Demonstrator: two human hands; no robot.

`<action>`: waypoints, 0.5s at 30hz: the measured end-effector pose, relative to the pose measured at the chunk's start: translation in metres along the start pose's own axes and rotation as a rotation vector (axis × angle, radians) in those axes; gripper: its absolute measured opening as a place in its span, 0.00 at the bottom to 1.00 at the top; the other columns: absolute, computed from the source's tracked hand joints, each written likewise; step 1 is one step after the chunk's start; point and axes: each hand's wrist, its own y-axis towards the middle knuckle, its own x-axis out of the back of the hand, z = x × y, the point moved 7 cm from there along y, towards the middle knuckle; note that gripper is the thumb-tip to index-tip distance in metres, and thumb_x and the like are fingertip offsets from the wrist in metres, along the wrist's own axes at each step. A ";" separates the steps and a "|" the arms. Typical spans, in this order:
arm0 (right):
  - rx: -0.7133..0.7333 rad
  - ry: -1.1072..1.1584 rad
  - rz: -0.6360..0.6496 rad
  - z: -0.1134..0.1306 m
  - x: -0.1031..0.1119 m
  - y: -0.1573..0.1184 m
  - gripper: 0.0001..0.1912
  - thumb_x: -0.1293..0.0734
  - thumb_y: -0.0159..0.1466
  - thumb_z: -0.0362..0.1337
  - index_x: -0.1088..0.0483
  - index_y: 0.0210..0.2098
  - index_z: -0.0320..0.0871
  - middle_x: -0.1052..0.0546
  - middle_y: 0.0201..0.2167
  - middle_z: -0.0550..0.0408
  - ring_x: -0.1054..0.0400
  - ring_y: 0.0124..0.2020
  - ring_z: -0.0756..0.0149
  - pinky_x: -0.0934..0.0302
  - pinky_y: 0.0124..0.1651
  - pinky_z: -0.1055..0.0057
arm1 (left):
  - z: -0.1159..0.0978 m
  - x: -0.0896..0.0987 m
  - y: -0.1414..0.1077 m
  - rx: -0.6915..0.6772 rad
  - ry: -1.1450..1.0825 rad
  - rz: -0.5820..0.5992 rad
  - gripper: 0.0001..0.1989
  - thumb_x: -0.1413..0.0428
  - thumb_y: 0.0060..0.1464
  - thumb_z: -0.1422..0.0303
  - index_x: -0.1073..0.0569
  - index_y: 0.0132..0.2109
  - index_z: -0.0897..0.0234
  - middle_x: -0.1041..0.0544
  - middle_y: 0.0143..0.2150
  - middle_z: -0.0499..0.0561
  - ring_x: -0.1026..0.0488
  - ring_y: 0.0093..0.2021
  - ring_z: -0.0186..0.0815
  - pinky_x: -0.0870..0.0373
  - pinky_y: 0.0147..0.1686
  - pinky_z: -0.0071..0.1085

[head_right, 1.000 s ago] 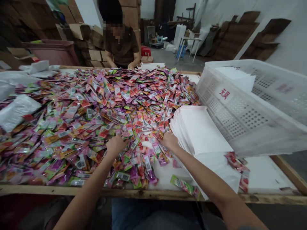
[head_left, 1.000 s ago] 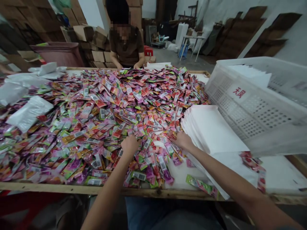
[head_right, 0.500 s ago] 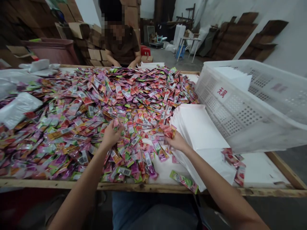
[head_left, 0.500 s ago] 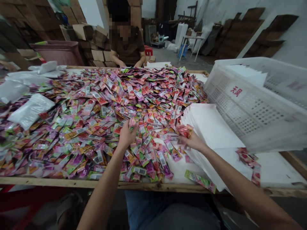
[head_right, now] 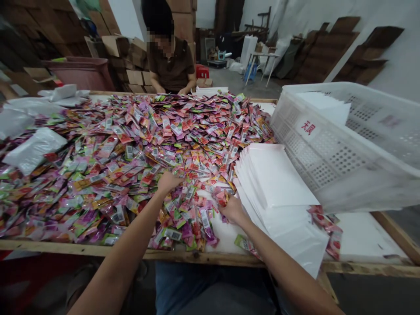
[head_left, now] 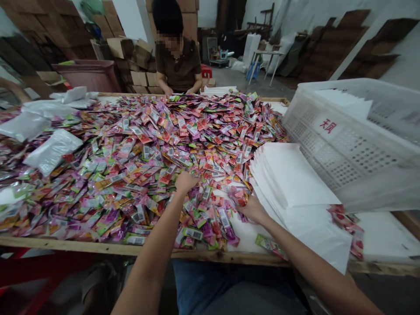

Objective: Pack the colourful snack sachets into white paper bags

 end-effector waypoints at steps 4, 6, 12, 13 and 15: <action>-0.022 0.241 -0.045 -0.014 0.019 0.001 0.05 0.35 0.46 0.34 0.33 0.25 0.44 0.26 0.22 0.58 0.31 0.27 0.63 0.38 0.29 0.71 | 0.002 0.017 -0.007 -0.090 -0.134 -0.053 0.18 0.46 0.43 0.54 0.31 0.27 0.67 0.29 0.23 0.50 0.30 0.27 0.37 0.35 0.25 0.27; 0.016 0.333 -0.109 -0.015 0.035 0.002 0.04 0.36 0.46 0.35 0.34 0.25 0.44 0.26 0.22 0.59 0.32 0.26 0.64 0.37 0.30 0.71 | -0.004 0.030 -0.019 -0.199 -0.232 -0.074 0.17 0.47 0.44 0.55 0.31 0.29 0.67 0.31 0.23 0.47 0.32 0.27 0.33 0.36 0.26 0.25; 0.164 0.345 -0.155 -0.001 0.061 -0.003 0.09 0.36 0.51 0.44 0.33 0.25 0.44 0.26 0.23 0.56 0.31 0.28 0.62 0.36 0.33 0.67 | -0.016 0.067 -0.060 -0.430 -0.383 -0.215 0.15 0.47 0.45 0.58 0.31 0.34 0.66 0.29 0.29 0.47 0.32 0.30 0.33 0.35 0.32 0.28; 0.160 0.305 -0.163 0.001 0.059 -0.004 0.11 0.35 0.51 0.45 0.32 0.28 0.44 0.25 0.25 0.55 0.31 0.30 0.61 0.36 0.35 0.66 | -0.017 0.064 -0.063 -0.416 -0.378 -0.210 0.16 0.46 0.44 0.58 0.32 0.37 0.66 0.28 0.32 0.49 0.31 0.32 0.34 0.34 0.34 0.29; 0.067 0.185 -0.139 0.004 0.047 -0.005 0.13 0.34 0.51 0.45 0.31 0.31 0.43 0.24 0.28 0.53 0.30 0.33 0.59 0.36 0.36 0.66 | -0.018 0.044 -0.066 -0.372 -0.330 -0.122 0.22 0.43 0.41 0.57 0.32 0.41 0.66 0.26 0.37 0.52 0.29 0.36 0.38 0.33 0.36 0.31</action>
